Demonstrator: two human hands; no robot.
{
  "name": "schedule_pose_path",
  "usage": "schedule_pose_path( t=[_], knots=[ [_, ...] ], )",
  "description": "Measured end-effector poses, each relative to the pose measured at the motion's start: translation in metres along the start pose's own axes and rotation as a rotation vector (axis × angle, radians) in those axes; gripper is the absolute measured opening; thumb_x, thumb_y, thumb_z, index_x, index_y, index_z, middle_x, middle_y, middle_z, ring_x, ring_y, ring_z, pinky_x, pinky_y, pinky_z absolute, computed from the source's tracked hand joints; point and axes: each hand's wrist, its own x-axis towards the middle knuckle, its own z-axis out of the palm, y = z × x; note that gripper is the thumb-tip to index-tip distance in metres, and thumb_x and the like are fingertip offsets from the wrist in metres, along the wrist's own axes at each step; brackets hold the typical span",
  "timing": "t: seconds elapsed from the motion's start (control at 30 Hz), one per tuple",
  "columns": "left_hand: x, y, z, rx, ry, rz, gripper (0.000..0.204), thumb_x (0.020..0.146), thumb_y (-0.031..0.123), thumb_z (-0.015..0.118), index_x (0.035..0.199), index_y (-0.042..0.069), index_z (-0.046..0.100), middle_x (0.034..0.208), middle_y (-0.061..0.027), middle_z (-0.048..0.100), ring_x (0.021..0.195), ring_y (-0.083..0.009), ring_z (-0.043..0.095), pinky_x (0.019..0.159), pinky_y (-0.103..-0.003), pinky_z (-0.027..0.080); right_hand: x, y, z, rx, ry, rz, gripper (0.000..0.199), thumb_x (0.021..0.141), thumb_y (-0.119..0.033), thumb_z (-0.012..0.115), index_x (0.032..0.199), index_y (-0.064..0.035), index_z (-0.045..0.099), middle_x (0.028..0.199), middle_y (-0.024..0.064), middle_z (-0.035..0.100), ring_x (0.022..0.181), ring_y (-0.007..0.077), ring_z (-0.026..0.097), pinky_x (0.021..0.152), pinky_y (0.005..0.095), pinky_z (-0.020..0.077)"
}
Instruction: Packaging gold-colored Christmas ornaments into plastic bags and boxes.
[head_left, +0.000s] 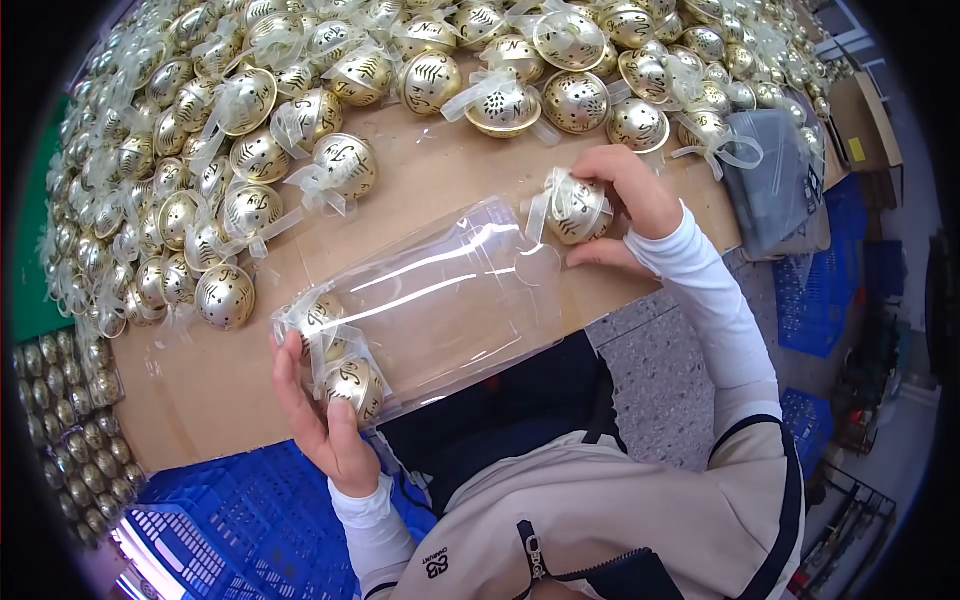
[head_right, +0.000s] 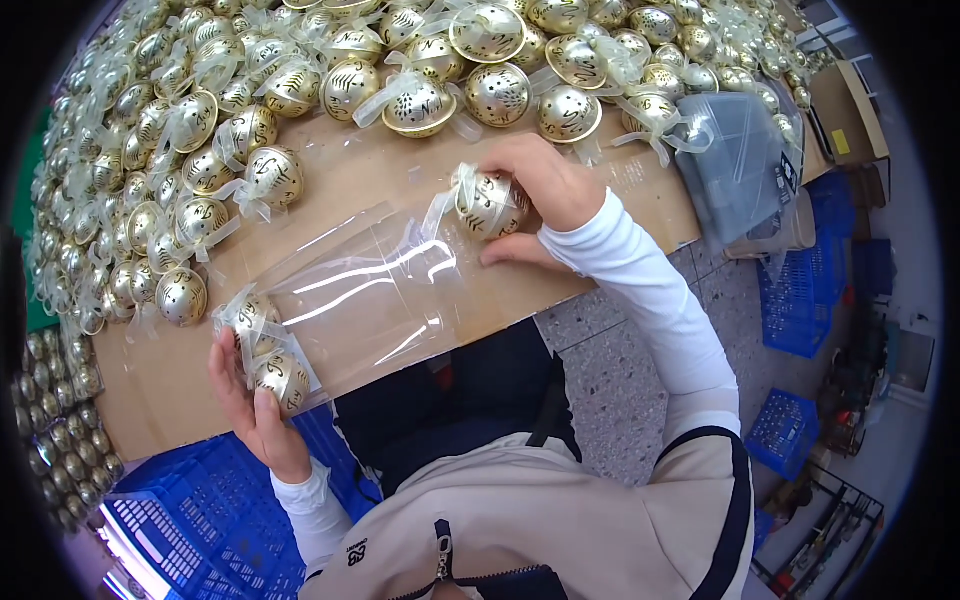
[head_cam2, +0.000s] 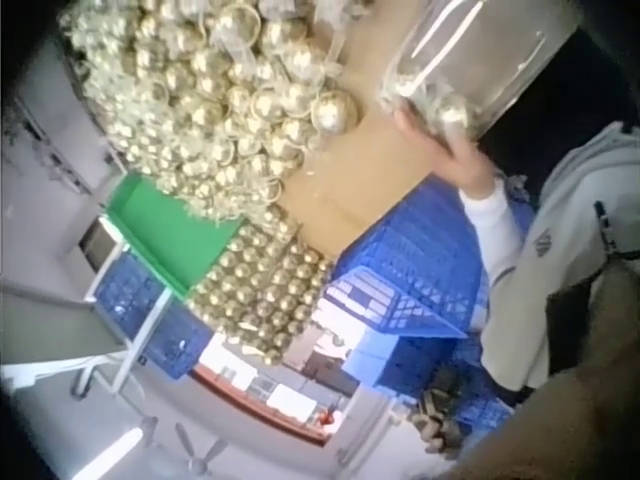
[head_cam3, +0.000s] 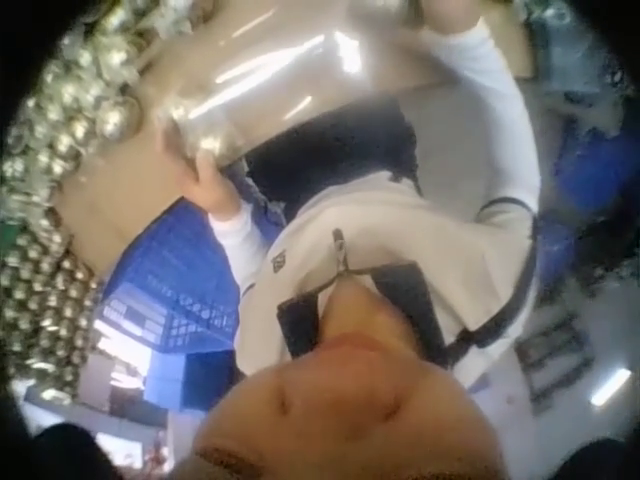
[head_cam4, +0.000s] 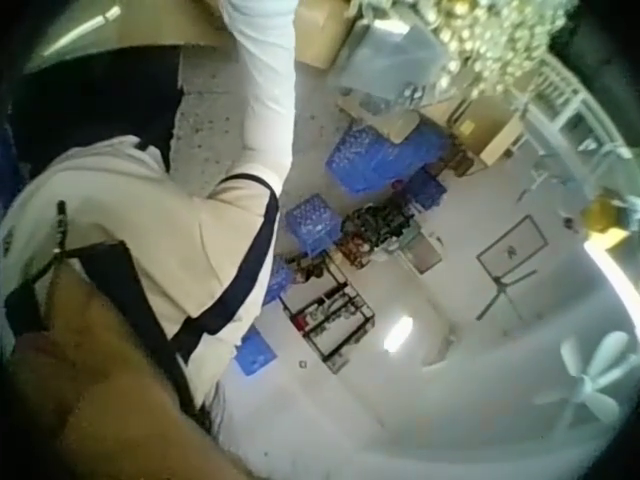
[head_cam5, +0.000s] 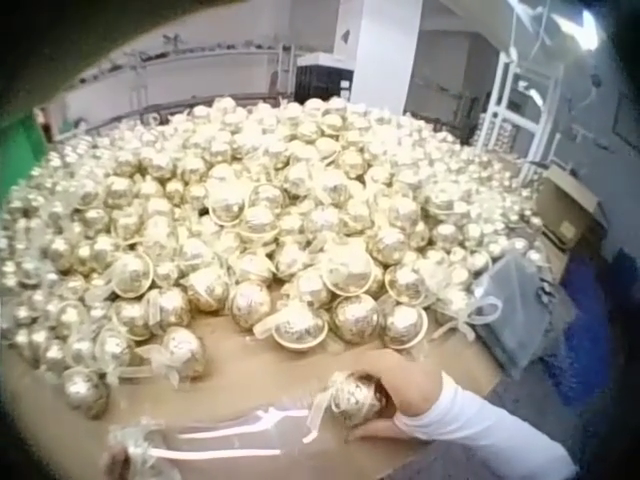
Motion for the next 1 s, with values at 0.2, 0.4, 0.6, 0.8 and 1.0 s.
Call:
schedule_pose_path(
  t=[0.2,0.4,0.6,0.8,1.0],
  knots=[
    [0.000,-0.002,0.001,-0.019,0.009,-0.015,0.057,0.080,0.010,0.041,0.134,-0.006,0.032,0.136,-0.0187,0.038,0.134,-0.0316,0.024,0.108,-0.042,0.018,0.011,-0.016,0.017,0.680,-0.354,0.072,0.071,0.064,-0.032,0.080,0.122,-0.0023,0.051,0.114,0.0128,0.053,0.107,0.0257,0.050,0.091,0.0337,0.0401],
    [-0.001,0.000,-0.003,0.005,0.017,-0.035,0.057,0.079,0.011,0.042,0.132,-0.007,0.033,0.136,-0.0190,0.039,0.134,-0.0313,0.025,0.108,-0.042,0.019,0.036,-0.033,0.042,0.967,-0.585,0.144,0.071,0.065,-0.023,0.081,0.125,-0.0025,0.049,0.118,0.0129,0.052,0.110,0.0235,0.050,0.092,0.0338,0.0408],
    [0.031,0.034,-0.019,0.592,-0.192,0.150,0.040,0.073,0.008,0.049,0.111,0.002,0.061,0.127,-0.0129,0.051,0.125,-0.0325,0.038,0.105,-0.049,0.019,0.059,-0.065,0.069,0.359,-0.362,-0.301,0.070,0.064,-0.022,0.078,0.124,-0.0032,0.047,0.120,0.0163,0.052,0.106,0.0297,0.054,0.082,0.0363,0.0480],
    [0.046,0.042,-0.018,0.748,-0.567,0.353,0.040,0.074,0.018,0.060,0.112,0.007,0.062,0.122,-0.0045,0.056,0.122,-0.0268,0.043,0.104,-0.047,0.020,0.064,-0.088,0.083,0.085,-0.254,-0.212,0.074,0.060,-0.033,0.077,0.119,0.0012,0.048,0.105,0.0171,0.059,0.085,0.0305,0.063,0.071,0.0379,0.0497],
    [0.047,0.045,-0.018,0.757,-0.637,0.336,0.041,0.080,0.016,0.053,0.119,0.005,0.057,0.128,-0.0086,0.052,0.128,-0.0297,0.036,0.107,-0.046,0.015,0.057,-0.070,0.083,0.116,-0.050,-0.334,0.061,0.063,-0.029,0.074,0.114,-0.0065,0.049,0.087,0.0126,0.063,0.080,0.0316,0.062,0.066,0.0396,0.0485]
  ],
)
